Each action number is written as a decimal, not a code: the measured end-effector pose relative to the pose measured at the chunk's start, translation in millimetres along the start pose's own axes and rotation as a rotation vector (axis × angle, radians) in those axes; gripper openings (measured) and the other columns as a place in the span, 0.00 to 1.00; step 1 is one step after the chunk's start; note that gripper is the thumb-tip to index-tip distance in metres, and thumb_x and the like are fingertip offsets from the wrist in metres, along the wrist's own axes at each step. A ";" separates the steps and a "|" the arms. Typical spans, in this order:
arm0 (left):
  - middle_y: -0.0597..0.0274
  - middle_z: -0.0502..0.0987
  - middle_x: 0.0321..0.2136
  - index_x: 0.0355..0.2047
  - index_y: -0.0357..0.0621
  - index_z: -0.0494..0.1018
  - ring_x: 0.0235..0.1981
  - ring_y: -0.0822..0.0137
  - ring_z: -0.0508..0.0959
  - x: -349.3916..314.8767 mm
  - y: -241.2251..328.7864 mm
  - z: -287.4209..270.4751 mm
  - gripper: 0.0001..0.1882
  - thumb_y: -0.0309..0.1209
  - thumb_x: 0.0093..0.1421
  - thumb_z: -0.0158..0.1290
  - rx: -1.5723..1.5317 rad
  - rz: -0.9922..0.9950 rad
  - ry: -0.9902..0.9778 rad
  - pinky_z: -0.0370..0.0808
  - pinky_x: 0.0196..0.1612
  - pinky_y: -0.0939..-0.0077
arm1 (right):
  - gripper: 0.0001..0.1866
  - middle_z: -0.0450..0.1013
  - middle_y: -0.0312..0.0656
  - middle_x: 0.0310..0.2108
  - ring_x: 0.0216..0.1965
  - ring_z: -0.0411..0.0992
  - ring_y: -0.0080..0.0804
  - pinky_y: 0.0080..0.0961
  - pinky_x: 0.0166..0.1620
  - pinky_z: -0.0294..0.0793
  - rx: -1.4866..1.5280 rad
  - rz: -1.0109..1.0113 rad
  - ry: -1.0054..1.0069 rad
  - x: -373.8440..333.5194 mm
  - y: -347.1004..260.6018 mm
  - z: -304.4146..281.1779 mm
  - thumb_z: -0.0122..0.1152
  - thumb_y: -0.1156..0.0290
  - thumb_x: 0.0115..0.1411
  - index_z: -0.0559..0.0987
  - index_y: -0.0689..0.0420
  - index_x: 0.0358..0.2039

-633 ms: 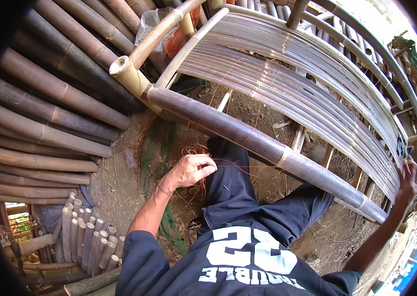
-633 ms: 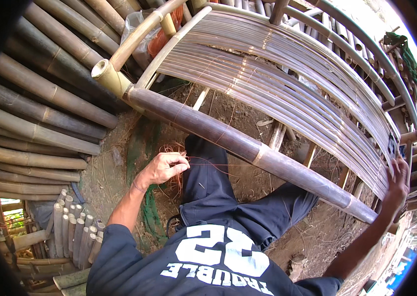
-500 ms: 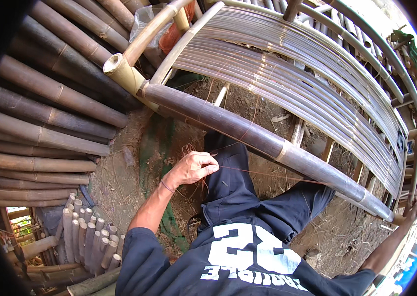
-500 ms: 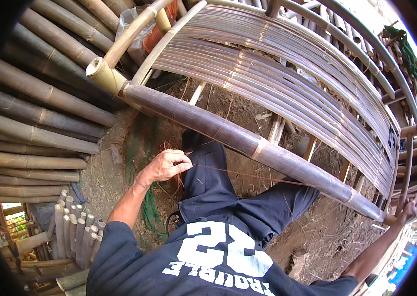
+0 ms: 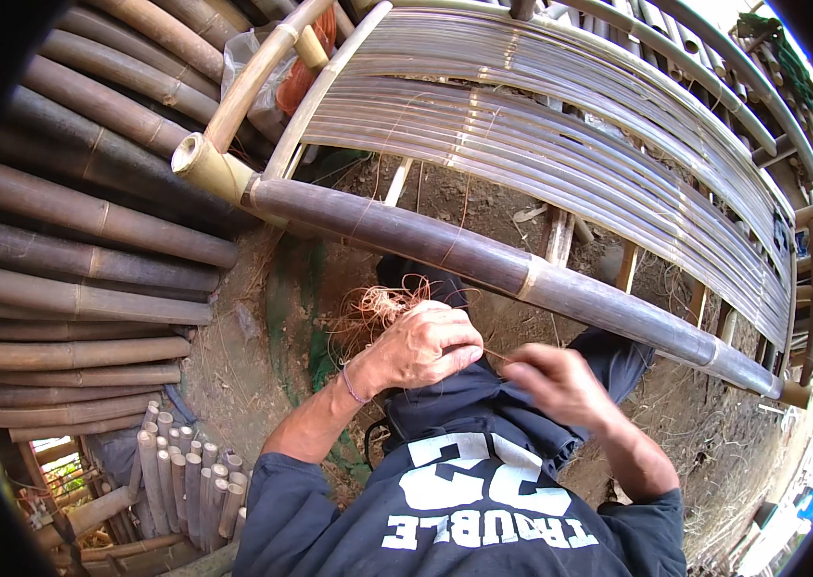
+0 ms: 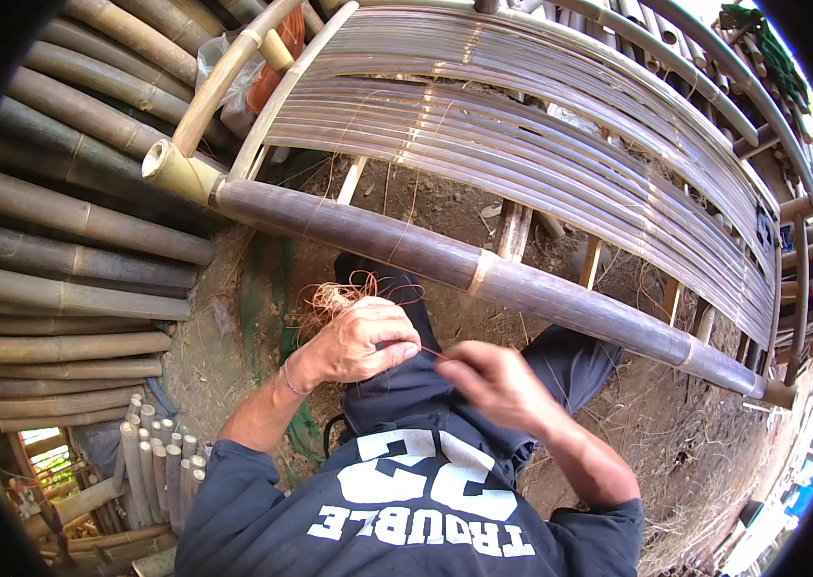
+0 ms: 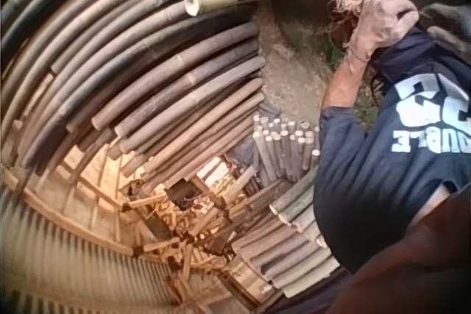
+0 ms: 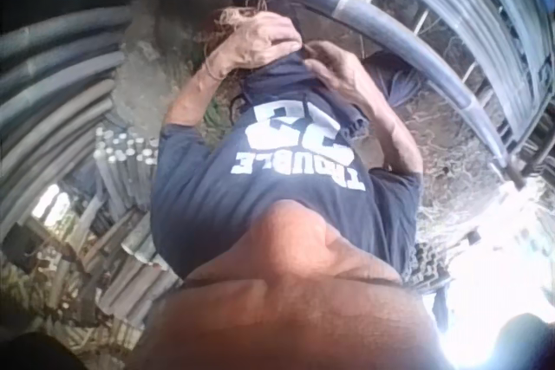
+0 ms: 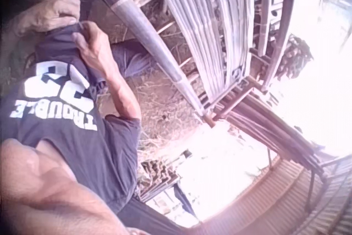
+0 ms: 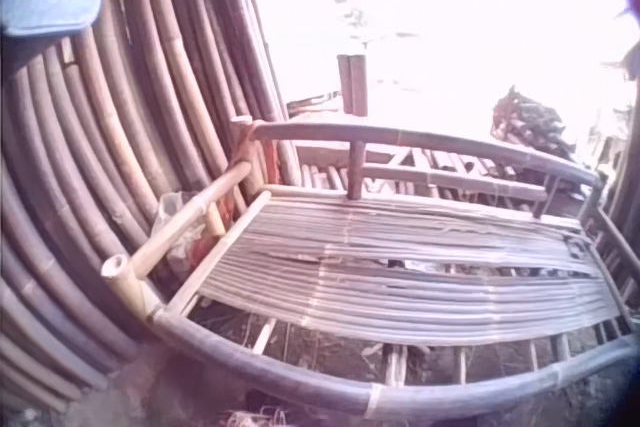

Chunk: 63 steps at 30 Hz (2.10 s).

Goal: The person arranges thin bamboo strips into a frame and then sits on the ground to tie the strips to the frame using orange string. The person repeatedly wraps and knots the string to secure the strips in place.

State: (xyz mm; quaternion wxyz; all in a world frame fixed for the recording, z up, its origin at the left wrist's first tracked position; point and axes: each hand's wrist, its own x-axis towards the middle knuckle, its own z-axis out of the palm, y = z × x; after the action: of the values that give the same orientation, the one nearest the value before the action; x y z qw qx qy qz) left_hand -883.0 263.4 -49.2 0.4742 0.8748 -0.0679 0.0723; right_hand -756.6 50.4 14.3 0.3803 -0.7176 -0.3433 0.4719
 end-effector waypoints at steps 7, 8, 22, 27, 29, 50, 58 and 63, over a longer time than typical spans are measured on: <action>0.63 0.77 0.24 0.28 0.43 0.77 0.31 0.60 0.78 -34.6 -68.4 24.3 0.04 0.30 0.58 0.58 0.173 -0.062 0.128 0.71 0.44 0.64 | 0.11 0.55 0.23 0.12 0.11 0.47 0.11 0.15 0.13 0.44 0.340 -0.060 0.914 -90.9 43.6 -151.0 0.59 0.61 0.65 0.81 0.56 0.37; 0.63 0.77 0.26 0.28 0.44 0.77 0.32 0.60 0.78 -38.7 -70.6 24.1 0.06 0.32 0.59 0.57 0.188 -0.068 0.124 0.71 0.44 0.65 | 0.12 0.54 0.23 0.12 0.11 0.46 0.11 0.16 0.13 0.43 0.350 -0.085 1.027 -112.1 59.7 -174.0 0.58 0.61 0.67 0.80 0.57 0.39; 0.59 0.75 0.28 0.28 0.47 0.78 0.37 0.56 0.77 -177.5 -155.9 -24.0 0.08 0.35 0.58 0.53 0.592 -0.500 0.056 0.70 0.44 0.59 | 0.23 0.72 0.39 0.48 0.23 0.58 0.15 0.14 0.22 0.60 -0.609 0.670 1.869 -435.6 173.2 -516.7 0.48 0.64 0.66 0.70 0.49 0.61; 0.57 0.75 0.36 0.31 0.49 0.80 0.46 0.54 0.74 -291.5 -170.9 -53.6 0.11 0.39 0.56 0.53 0.802 -1.019 -0.042 0.71 0.46 0.54 | 0.25 0.72 0.40 0.50 0.24 0.61 0.16 0.15 0.23 0.63 -0.987 0.311 1.439 -294.3 163.7 -468.5 0.52 0.63 0.65 0.68 0.50 0.62; 0.59 0.76 0.41 0.35 0.53 0.82 0.48 0.53 0.74 -342.2 -177.1 -56.5 0.13 0.42 0.58 0.52 0.832 -1.177 -0.054 0.71 0.51 0.52 | 0.26 0.71 0.40 0.51 0.25 0.63 0.17 0.15 0.24 0.64 -0.954 0.192 1.174 -204.4 118.9 -407.7 0.54 0.63 0.64 0.67 0.51 0.63; 0.62 0.76 0.31 0.29 0.44 0.75 0.40 0.62 0.77 -49.6 22.8 -57.0 0.07 0.34 0.60 0.55 0.700 -0.241 0.270 0.51 0.64 0.33 | 0.27 0.79 0.47 0.43 0.35 0.77 0.31 0.32 0.39 0.76 -0.117 -0.251 -0.093 86.9 -58.5 44.7 0.68 0.58 0.59 0.74 0.60 0.54; 0.62 0.76 0.33 0.26 0.45 0.77 0.41 0.66 0.77 -159.3 -58.4 -65.4 0.12 0.34 0.65 0.49 0.791 -0.530 0.215 0.49 0.67 0.33 | 0.10 0.67 0.27 0.18 0.18 0.59 0.12 0.16 0.21 0.54 0.217 -0.210 0.464 57.9 -90.5 -59.4 0.60 0.65 0.65 0.83 0.58 0.39; 0.47 0.67 0.58 0.55 0.42 0.71 0.59 0.52 0.68 -202.0 -63.8 -73.8 0.31 0.40 0.52 0.62 0.760 -1.066 -0.085 0.50 0.66 0.39 | 0.12 0.73 0.35 0.31 0.23 0.68 0.18 0.16 0.30 0.66 -0.661 -0.439 0.722 30.2 -98.7 -161.4 0.61 0.68 0.64 0.80 0.60 0.45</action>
State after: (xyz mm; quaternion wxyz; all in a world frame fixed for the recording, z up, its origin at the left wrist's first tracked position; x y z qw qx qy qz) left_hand -1073.7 370.1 -100.3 0.0996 0.8973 0.3865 -0.1885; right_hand -608.7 87.2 130.4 0.3177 -0.8270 -0.4629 -0.0286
